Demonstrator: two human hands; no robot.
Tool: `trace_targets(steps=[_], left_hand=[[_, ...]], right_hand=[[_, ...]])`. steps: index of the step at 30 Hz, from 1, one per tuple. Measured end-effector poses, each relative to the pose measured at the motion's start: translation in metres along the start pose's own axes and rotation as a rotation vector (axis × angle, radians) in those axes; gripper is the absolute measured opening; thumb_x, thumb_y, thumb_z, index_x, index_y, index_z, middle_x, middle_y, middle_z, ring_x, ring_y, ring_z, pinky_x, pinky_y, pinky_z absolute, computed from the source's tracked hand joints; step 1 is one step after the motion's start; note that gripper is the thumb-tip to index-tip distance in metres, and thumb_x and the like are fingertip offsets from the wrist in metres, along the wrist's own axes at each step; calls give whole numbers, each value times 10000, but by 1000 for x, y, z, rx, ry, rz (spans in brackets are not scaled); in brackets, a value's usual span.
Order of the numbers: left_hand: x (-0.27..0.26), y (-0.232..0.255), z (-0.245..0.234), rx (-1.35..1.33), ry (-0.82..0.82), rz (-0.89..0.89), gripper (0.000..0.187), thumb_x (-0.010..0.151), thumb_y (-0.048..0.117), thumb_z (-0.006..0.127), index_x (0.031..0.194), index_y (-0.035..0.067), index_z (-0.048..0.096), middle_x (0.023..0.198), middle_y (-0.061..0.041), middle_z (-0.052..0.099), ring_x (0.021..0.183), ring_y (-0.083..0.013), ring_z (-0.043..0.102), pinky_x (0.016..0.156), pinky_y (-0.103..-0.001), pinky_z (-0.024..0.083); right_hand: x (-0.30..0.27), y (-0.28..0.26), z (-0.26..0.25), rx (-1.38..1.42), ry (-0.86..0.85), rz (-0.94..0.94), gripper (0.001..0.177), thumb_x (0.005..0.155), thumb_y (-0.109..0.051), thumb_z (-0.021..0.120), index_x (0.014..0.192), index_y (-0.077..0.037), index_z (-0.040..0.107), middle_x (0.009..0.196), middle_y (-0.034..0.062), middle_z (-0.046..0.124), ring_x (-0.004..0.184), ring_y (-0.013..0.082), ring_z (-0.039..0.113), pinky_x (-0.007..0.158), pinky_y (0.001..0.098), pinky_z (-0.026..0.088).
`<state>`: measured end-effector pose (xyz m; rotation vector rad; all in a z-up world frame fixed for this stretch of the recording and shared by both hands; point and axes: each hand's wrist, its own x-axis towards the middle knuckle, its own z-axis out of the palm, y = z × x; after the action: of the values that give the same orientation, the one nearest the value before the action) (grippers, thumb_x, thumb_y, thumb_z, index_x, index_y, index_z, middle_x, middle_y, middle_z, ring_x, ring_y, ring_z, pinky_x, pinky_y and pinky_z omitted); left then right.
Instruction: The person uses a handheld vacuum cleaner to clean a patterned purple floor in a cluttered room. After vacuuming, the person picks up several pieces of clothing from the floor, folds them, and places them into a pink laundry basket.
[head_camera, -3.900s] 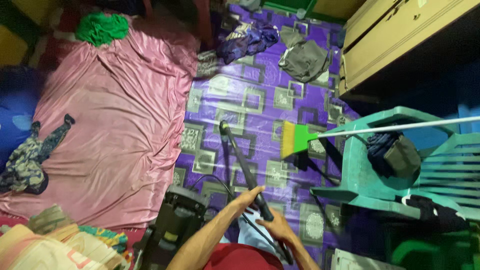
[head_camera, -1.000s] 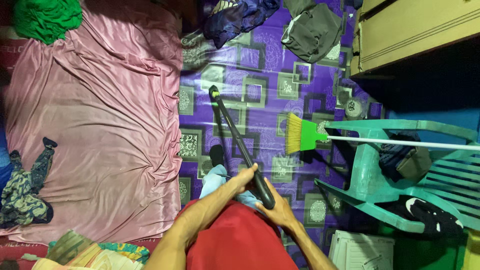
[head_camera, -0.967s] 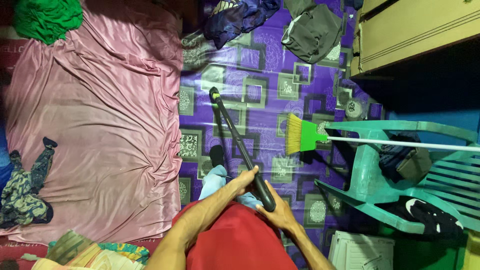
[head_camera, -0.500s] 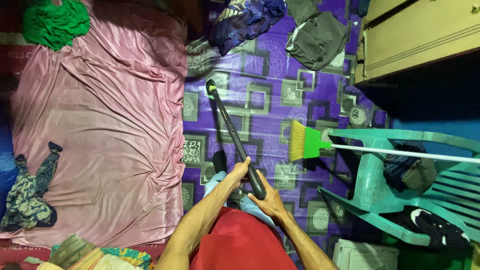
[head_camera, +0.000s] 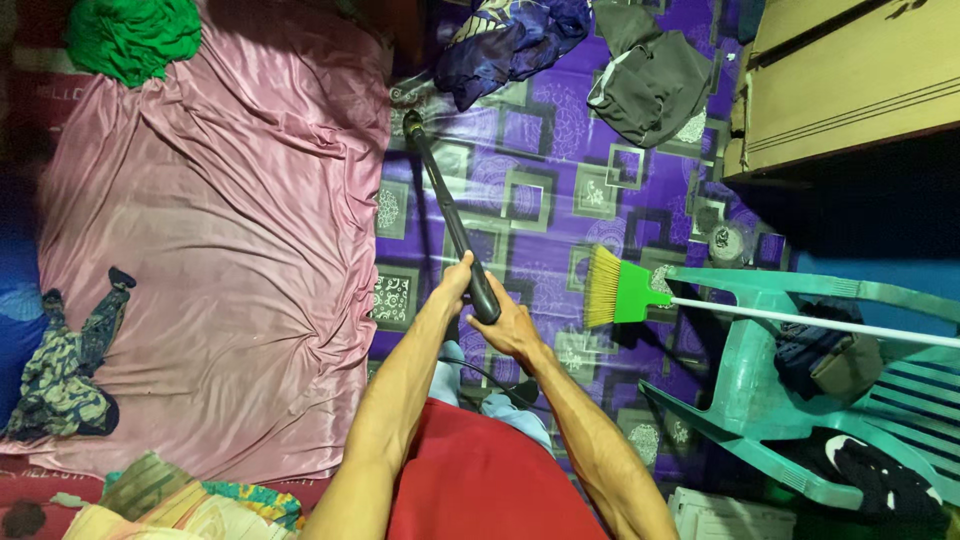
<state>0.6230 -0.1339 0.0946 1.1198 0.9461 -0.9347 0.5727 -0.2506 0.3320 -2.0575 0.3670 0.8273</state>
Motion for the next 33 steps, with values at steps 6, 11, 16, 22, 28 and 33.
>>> trace_targets(steps=[6,11,16,22,28,33], left_hand=[[-9,-10,1,83,-28,6,564,989,599,531,1016,57,685,888,-105,682,814,-271,647,735,-510,520],[-26,-50,15,105,-44,69,597,995,601,532,993,31,709,882,-121,715,773,-275,671,711,-486,537],[-68,-92,36,120,-73,-18,630,974,612,491,1004,15,690,867,-119,704,766,-271,675,698,-462,552],[-118,-144,54,258,-115,20,703,945,640,596,993,-53,701,883,-142,711,770,-251,678,703,-419,541],[-158,-164,63,427,-129,62,665,918,610,660,1005,-47,718,897,-135,733,782,-194,695,682,-371,548],[-164,-153,54,414,-127,85,610,929,538,643,929,-67,719,812,-142,722,697,-211,693,618,-380,544]], right_hand=[[-18,-3,-5,2,-33,52,1010,783,-439,783,1615,-237,247,1251,200,715,1171,360,708,1004,417,549],[-44,31,-3,-3,0,-78,996,805,-410,804,1605,-187,254,1394,223,620,1269,382,615,1048,433,499],[-89,51,-12,-30,-46,32,1015,790,-401,793,1615,-208,235,1400,207,617,1292,371,613,1067,424,500],[-151,70,-20,-47,-73,86,999,801,-394,797,1610,-217,237,1439,188,587,1310,372,589,1078,431,484],[-182,99,-21,41,-74,25,974,813,-361,805,1591,-192,244,1487,186,546,1353,356,563,1101,425,459],[-178,98,-13,46,-92,68,975,826,-350,812,1595,-200,230,1480,169,557,1360,335,558,1117,412,444]])
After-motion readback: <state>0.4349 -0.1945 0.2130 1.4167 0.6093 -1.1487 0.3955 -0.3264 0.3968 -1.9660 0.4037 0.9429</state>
